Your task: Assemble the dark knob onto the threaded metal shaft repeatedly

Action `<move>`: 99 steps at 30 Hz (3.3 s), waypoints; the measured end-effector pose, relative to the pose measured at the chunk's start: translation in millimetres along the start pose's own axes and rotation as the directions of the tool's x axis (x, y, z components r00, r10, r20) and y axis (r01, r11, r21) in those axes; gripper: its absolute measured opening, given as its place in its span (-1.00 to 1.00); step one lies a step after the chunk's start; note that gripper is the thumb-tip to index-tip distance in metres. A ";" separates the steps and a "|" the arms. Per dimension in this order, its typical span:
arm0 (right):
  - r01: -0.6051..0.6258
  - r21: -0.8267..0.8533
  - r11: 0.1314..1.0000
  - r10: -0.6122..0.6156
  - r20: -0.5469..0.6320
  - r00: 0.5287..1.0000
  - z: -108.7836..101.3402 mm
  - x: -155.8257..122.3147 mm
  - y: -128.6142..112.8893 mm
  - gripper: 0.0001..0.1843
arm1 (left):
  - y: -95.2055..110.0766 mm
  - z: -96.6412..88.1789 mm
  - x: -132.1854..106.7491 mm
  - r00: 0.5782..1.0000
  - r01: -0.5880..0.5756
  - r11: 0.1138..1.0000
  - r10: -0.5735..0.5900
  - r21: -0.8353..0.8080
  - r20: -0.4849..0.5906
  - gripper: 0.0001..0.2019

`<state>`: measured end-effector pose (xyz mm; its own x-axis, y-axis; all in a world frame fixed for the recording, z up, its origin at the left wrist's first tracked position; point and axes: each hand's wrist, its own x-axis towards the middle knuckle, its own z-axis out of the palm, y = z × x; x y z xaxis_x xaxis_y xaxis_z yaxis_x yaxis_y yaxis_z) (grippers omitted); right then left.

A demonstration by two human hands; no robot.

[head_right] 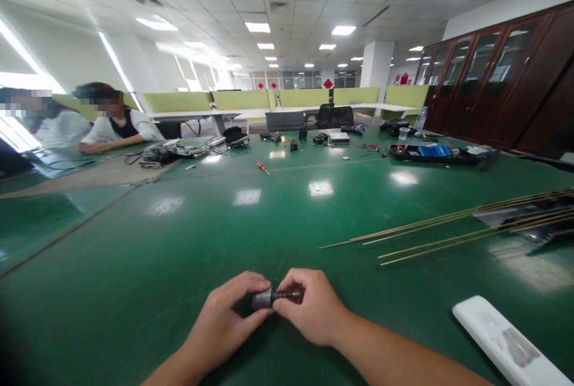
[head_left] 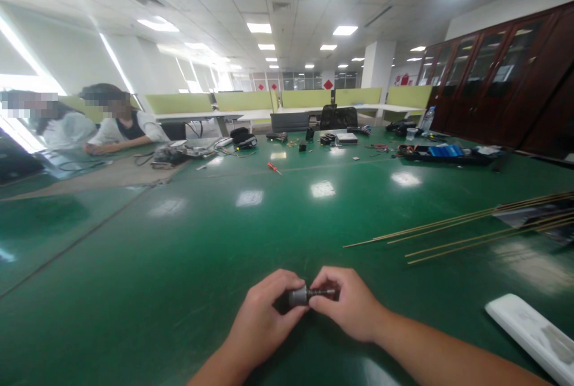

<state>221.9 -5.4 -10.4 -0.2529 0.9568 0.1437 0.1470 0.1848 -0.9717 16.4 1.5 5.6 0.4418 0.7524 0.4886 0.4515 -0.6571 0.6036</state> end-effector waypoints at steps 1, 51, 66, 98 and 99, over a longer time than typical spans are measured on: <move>0.000 0.001 1.000 0.000 0.000 1.000 -0.1 -0.2 -0.1 -0.93 | -0.1 0.0 0.2 1.000 -0.002 1.000 0.002 0.000 0.000 -0.77; -0.009 -0.013 1.000 0.010 0.012 1.000 0.1 -0.7 -1.0 -0.92 | -1.0 -3.9 -2.0 0.998 -0.053 0.998 0.054 0.021 -0.044 -0.76; -0.019 -0.003 1.000 0.019 0.017 1.000 -0.1 -1.1 1.4 -0.92 | 1.8 -5.3 -1.2 0.998 -0.053 0.998 0.054 0.023 -0.045 -0.78; -0.016 -0.003 1.000 0.016 0.003 1.000 0.2 -2.7 -1.3 -0.91 | -0.6 -6.8 -1.5 0.995 -0.056 0.997 0.061 0.058 -0.077 -0.77; -0.019 0.001 1.000 0.019 0.003 1.000 0.3 -2.6 -1.2 -0.91 | -0.8 -6.9 -1.8 0.995 -0.055 0.997 0.059 0.059 -0.080 -0.77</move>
<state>222.2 -8.2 -9.6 -0.2524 0.9596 0.1245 0.1508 0.1661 -0.9745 9.9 1.0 8.5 0.4044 0.7133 0.5723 0.4720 -0.6988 0.5375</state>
